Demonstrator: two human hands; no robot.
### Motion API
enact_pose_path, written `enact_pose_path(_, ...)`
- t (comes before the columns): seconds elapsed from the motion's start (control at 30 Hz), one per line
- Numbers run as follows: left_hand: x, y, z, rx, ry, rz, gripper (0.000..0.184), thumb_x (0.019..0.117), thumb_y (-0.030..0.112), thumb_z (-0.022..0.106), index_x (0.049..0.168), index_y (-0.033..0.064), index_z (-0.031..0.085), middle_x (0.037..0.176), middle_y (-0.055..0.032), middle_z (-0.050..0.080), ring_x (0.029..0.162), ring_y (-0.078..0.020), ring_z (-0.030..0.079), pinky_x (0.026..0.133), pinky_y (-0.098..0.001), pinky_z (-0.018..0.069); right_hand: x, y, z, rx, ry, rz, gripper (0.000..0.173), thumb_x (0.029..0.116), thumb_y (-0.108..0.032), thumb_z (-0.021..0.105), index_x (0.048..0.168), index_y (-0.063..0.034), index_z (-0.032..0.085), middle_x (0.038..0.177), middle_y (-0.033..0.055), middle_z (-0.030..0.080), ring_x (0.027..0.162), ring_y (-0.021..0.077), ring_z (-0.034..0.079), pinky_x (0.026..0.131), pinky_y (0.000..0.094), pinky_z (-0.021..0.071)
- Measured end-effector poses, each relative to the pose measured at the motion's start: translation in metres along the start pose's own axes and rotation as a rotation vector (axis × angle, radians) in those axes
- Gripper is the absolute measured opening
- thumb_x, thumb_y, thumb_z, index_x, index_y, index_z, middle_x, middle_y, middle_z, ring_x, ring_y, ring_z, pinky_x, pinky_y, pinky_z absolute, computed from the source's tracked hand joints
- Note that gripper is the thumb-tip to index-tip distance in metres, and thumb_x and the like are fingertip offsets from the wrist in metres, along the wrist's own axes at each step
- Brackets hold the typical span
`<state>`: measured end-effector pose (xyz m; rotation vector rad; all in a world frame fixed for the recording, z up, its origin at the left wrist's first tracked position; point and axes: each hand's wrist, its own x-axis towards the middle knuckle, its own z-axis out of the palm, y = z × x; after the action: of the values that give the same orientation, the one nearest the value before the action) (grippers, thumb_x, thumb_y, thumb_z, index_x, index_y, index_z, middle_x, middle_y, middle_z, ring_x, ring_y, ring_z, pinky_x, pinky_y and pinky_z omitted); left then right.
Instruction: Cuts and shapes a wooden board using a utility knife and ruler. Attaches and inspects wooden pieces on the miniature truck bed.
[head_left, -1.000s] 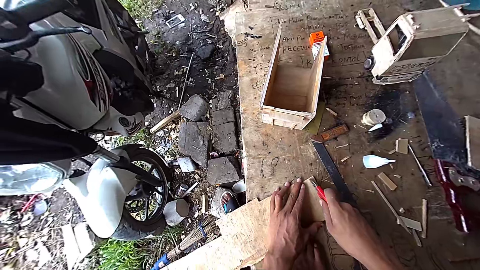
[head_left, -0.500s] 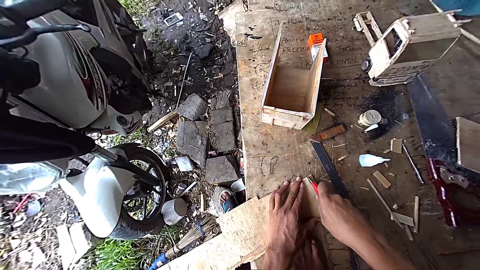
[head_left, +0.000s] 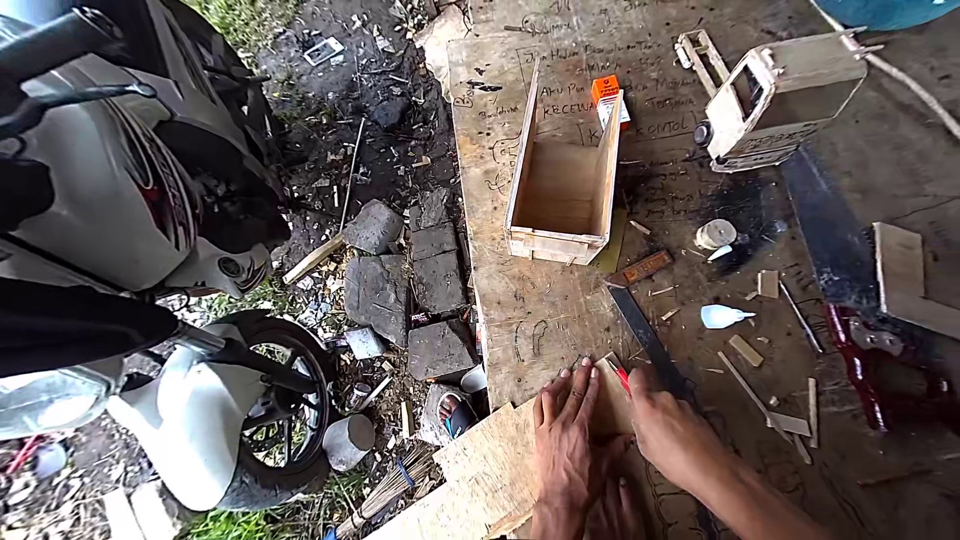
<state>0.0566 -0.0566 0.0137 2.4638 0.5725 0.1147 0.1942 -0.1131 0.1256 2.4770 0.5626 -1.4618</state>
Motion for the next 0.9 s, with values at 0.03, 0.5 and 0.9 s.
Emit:
enact_pose_path(0.03,0.0,0.0,0.0,-0.003,0.006,-0.001,0.083,0.0774,0.068,0.071,0.146,0.0212,0.061,0.154,0.0085,0.052,0.141,-0.025,0.05,0.113,-0.0476,0.038,0.0,0.0,0.0,0.004,0.0,0.0,0.049,0.1077,-0.013,0.043,0.154,0.0003,0.032,0.112,0.0236,0.069,0.109,0.0406,0.069,0.093,0.0505,0.0553)
enact_pose_path(0.5,0.003,0.002,-0.003,-0.026,0.015,-0.028,0.087,0.0706,0.066,0.076,0.144,0.0215,0.063,0.152,0.0089,0.055,0.139,-0.0241,0.051,0.111,-0.0469,0.0386,-0.006,0.006,0.007,0.047,0.005,-0.005,0.049,0.1052,-0.008,0.046,0.151,0.0014,0.033,0.108,0.0245,0.069,0.106,0.0421,0.07,0.091,0.0524,0.0556)
enact_pose_path(0.9,0.002,0.0,-0.002,0.0,0.0,-0.034,0.09,0.0712,0.074,0.073,0.144,0.022,0.063,0.152,0.0087,0.055,0.139,-0.0235,0.051,0.112,-0.0457,0.0382,-0.021,0.021,0.023,0.062,-0.043,0.025,0.044,0.1086,-0.012,0.041,0.15,0.0011,0.034,0.105,0.0238,0.07,0.105,0.0416,0.07,0.09,0.0518,0.0559)
